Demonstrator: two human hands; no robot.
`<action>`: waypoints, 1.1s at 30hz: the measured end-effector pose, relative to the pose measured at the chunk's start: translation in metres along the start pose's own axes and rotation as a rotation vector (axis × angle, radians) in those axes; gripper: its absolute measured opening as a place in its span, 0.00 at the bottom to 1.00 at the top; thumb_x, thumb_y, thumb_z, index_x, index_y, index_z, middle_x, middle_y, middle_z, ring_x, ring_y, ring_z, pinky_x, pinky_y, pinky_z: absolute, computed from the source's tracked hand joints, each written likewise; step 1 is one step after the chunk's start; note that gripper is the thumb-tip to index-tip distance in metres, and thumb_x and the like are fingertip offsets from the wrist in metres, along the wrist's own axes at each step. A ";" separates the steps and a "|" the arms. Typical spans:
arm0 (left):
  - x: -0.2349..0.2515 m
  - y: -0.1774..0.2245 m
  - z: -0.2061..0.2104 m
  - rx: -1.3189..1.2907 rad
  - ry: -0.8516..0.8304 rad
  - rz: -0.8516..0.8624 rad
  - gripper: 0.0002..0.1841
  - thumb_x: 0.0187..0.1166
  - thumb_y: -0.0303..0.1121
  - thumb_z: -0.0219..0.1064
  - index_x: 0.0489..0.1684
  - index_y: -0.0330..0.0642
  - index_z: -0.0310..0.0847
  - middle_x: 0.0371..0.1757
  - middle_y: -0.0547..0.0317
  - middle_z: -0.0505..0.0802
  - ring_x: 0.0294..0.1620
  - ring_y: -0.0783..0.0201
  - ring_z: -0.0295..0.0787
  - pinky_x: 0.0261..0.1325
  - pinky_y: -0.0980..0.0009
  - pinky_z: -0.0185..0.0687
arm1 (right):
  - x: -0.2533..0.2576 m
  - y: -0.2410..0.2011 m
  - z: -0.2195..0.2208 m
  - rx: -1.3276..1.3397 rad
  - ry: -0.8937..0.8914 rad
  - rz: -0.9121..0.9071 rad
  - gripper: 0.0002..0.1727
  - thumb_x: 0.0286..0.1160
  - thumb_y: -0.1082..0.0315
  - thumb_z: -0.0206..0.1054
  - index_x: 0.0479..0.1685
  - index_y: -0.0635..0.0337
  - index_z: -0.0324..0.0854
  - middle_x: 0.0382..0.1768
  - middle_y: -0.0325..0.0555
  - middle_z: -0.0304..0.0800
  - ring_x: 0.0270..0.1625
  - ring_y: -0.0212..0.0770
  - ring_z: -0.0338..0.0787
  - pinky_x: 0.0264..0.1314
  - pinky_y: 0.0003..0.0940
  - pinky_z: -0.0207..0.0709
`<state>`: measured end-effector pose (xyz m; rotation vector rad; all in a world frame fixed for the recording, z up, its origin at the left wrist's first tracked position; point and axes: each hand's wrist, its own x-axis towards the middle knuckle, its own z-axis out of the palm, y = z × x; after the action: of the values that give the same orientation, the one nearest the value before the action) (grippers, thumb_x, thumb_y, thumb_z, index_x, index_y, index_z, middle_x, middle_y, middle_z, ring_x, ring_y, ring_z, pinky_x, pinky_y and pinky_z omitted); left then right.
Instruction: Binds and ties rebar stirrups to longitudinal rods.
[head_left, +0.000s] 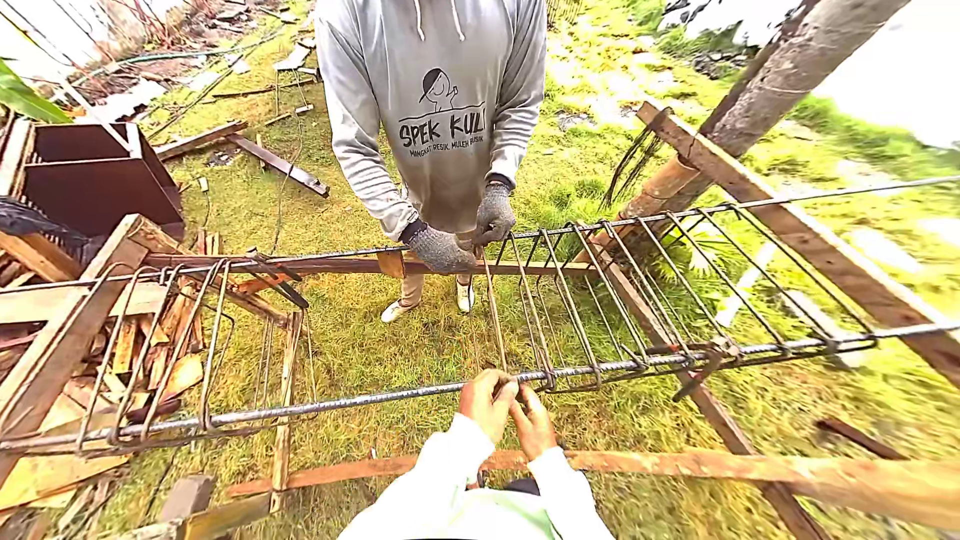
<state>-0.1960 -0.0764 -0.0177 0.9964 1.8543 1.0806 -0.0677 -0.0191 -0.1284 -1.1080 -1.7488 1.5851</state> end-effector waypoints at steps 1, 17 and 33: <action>-0.010 -0.010 0.004 -0.088 0.033 -0.002 0.13 0.84 0.34 0.65 0.55 0.36 0.89 0.54 0.52 0.95 0.54 0.66 0.93 0.66 0.67 0.87 | -0.001 0.001 0.000 -0.045 0.010 -0.031 0.23 0.82 0.61 0.64 0.67 0.70 0.81 0.62 0.56 0.89 0.65 0.42 0.89 0.73 0.39 0.82; 0.061 -0.126 0.021 -1.126 -0.337 -0.610 0.10 0.90 0.28 0.52 0.41 0.42 0.79 0.20 0.66 0.82 0.12 0.77 0.69 0.15 0.82 0.66 | 0.007 -0.045 -0.016 -0.199 -0.061 0.215 0.22 0.86 0.55 0.62 0.61 0.65 0.87 0.50 0.50 0.92 0.49 0.37 0.90 0.59 0.36 0.83; -0.012 -0.010 -0.058 0.221 -0.059 -0.220 0.19 0.88 0.46 0.59 0.59 0.43 0.90 0.55 0.53 0.94 0.58 0.58 0.90 0.68 0.56 0.83 | 0.008 -0.065 0.006 -0.278 0.059 0.365 0.23 0.89 0.50 0.61 0.48 0.62 0.90 0.38 0.50 0.90 0.40 0.44 0.88 0.51 0.49 0.81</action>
<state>-0.2445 -0.1085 -0.0035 0.9106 2.0115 0.7207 -0.0907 -0.0143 -0.0668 -1.6701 -1.8441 1.5181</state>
